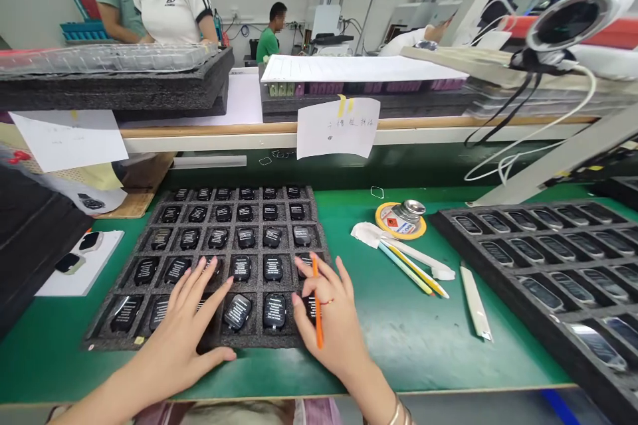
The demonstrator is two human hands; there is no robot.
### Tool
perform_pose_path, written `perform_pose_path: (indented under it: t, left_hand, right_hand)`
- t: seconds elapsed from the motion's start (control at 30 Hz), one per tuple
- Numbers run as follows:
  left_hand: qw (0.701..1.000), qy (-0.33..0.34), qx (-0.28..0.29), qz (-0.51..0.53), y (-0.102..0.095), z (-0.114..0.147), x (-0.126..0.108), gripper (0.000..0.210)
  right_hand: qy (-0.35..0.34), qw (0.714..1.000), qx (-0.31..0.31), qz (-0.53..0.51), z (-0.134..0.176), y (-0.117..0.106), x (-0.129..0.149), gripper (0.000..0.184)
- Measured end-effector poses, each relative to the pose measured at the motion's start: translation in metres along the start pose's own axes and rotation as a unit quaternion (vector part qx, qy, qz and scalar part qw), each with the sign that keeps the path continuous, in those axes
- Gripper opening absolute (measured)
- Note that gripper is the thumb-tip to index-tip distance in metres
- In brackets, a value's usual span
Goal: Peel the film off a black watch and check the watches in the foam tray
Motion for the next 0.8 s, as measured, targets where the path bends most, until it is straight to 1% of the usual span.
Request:
perform_pose_path:
  t: [0.07, 0.17, 0.3, 0.43, 0.5, 0.63, 0.8]
  left_hand:
    - [1.000, -0.018, -0.014, 0.010, -0.001, -0.004, 0.003, 0.087]
    - [0.999, -0.030, -0.023, 0.004, 0.001, -0.010, 0.004, 0.078]
    - [0.999, -0.034, -0.014, 0.004, 0.007, -0.018, 0.003, 0.071]
    - [0.999, -0.035, -0.015, -0.002, 0.007, -0.020, 0.004, 0.068]
    - [0.999, -0.037, -0.015, -0.006, 0.007, -0.019, 0.005, 0.068]
    - [0.999, -0.036, -0.017, -0.012, 0.004, -0.013, 0.005, 0.072]
    - [1.000, -0.016, -0.023, 0.010, 0.001, -0.002, -0.002, 0.067]
  right_hand:
    - [-0.054, 0.997, 0.041, 0.025, -0.005, 0.009, 0.022, 0.017]
    - [-0.077, 0.993, 0.086, 0.038, -0.009, 0.020, 0.037, 0.019]
    - [-0.074, 0.990, 0.109, 0.047, -0.010, 0.025, 0.036, 0.018]
    - [-0.071, 0.987, 0.130, 0.056, -0.007, 0.031, 0.033, 0.017]
    - [-0.064, 0.990, 0.115, 0.043, -0.006, 0.027, 0.031, 0.017]
    - [-0.033, 0.998, 0.050, 0.020, -0.002, 0.009, 0.021, 0.017]
    - [-0.008, 0.999, 0.026, 0.047, 0.010, -0.001, 0.004, 0.015]
Point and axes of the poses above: each hand's wrist, its own z-axis away from the middle knuckle, its own y-axis out of the palm, x = y × z, the point moved 10 cm from there along -z, towards the middle knuckle, and after that the axes turned 5 degrees about z, right-handed, at the moved point
